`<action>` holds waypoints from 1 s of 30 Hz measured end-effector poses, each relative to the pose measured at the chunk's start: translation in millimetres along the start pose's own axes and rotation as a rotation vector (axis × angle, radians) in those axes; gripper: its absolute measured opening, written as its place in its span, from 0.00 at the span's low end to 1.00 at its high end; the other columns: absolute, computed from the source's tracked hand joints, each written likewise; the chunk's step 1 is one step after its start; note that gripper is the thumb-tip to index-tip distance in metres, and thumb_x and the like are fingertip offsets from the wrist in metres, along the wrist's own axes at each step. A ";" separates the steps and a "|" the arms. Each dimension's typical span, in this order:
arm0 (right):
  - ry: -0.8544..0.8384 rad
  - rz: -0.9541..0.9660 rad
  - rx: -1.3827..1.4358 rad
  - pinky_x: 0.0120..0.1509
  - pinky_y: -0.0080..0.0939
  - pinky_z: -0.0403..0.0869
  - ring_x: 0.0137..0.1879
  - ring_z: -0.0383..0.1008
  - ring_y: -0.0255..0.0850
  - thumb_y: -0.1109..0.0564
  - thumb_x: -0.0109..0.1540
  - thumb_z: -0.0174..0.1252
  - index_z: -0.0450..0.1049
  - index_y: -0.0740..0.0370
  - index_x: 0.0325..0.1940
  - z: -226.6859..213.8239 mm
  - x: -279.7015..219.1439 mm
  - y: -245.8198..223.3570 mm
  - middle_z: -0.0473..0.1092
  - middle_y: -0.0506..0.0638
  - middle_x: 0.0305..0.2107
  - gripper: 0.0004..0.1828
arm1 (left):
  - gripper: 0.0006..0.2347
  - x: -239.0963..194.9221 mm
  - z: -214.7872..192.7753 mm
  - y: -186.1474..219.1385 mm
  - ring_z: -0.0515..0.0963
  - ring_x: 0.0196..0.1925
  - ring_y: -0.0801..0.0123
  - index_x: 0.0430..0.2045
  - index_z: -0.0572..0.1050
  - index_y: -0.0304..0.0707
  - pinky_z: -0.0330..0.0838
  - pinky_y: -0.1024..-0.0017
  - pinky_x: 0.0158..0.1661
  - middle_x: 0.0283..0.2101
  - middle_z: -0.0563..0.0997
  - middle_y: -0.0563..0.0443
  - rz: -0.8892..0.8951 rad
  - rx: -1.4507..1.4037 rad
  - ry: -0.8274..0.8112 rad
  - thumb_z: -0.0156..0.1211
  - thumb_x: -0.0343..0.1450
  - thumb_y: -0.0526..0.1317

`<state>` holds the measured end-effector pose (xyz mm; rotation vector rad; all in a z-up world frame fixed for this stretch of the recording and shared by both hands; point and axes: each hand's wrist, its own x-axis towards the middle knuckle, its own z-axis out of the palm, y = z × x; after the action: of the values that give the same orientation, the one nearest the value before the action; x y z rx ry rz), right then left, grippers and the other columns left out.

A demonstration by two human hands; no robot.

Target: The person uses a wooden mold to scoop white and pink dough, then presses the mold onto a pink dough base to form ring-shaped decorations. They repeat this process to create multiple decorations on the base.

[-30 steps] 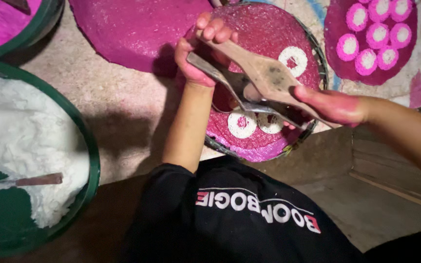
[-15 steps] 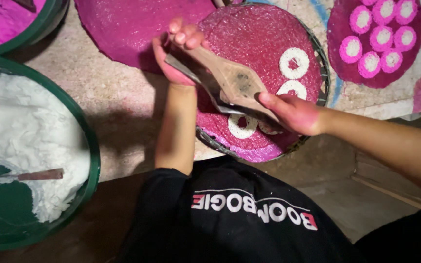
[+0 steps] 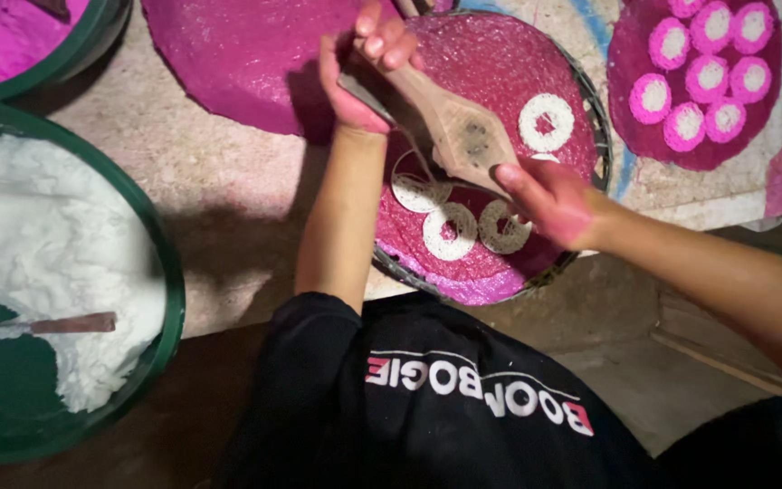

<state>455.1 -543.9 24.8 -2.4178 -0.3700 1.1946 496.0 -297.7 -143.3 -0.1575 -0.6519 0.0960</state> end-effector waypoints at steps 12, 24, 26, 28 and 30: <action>-0.140 0.074 0.177 0.35 0.44 0.70 0.30 0.72 0.41 0.29 0.67 0.36 0.78 0.65 0.42 26.0 14.1 29.3 0.74 0.53 0.24 0.39 | 0.13 -44.0 15.8 7.2 0.75 0.46 0.68 0.40 0.67 0.44 0.77 0.60 0.58 0.38 0.72 0.56 0.030 0.020 0.132 0.49 0.77 0.53; 0.056 -0.285 0.909 0.56 0.53 0.70 0.49 0.73 0.51 0.14 0.60 0.36 0.64 0.63 0.66 9.9 -87.2 144.5 0.70 0.60 0.46 0.54 | 0.52 -82.2 77.3 1.8 0.54 0.72 0.39 0.73 0.42 0.43 0.51 0.41 0.66 0.69 0.56 0.33 -1.057 1.944 0.053 0.77 0.56 0.37; 0.142 -0.303 1.014 0.56 0.55 0.70 0.51 0.72 0.52 0.11 0.57 0.36 0.64 0.65 0.66 25.1 -97.3 143.0 0.70 0.59 0.47 0.59 | 0.52 -89.2 90.4 -3.2 0.55 0.72 0.42 0.74 0.43 0.45 0.54 0.41 0.68 0.71 0.57 0.34 -0.931 2.070 -0.114 0.78 0.58 0.41; 0.213 -0.325 1.066 0.56 0.56 0.70 0.50 0.71 0.52 0.08 0.56 0.35 0.65 0.68 0.65 39.6 -106.5 139.9 0.70 0.60 0.46 0.63 | 0.52 -87.5 95.7 -7.8 0.57 0.70 0.43 0.74 0.43 0.47 0.55 0.42 0.68 0.71 0.57 0.36 -0.931 2.158 -0.182 0.79 0.58 0.44; 0.261 -0.337 1.065 0.56 0.53 0.68 0.49 0.70 0.53 0.07 0.56 0.33 0.65 0.71 0.65 51.4 -114.9 139.7 0.70 0.62 0.43 0.66 | 0.52 -81.7 97.5 -9.7 0.60 0.67 0.44 0.74 0.43 0.49 0.55 0.43 0.67 0.71 0.58 0.37 -1.074 2.207 -0.132 0.79 0.58 0.45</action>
<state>352.7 -700.9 9.6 -1.4640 -0.0187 0.6404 372.2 -307.2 -113.9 2.3088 -0.3740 -0.2502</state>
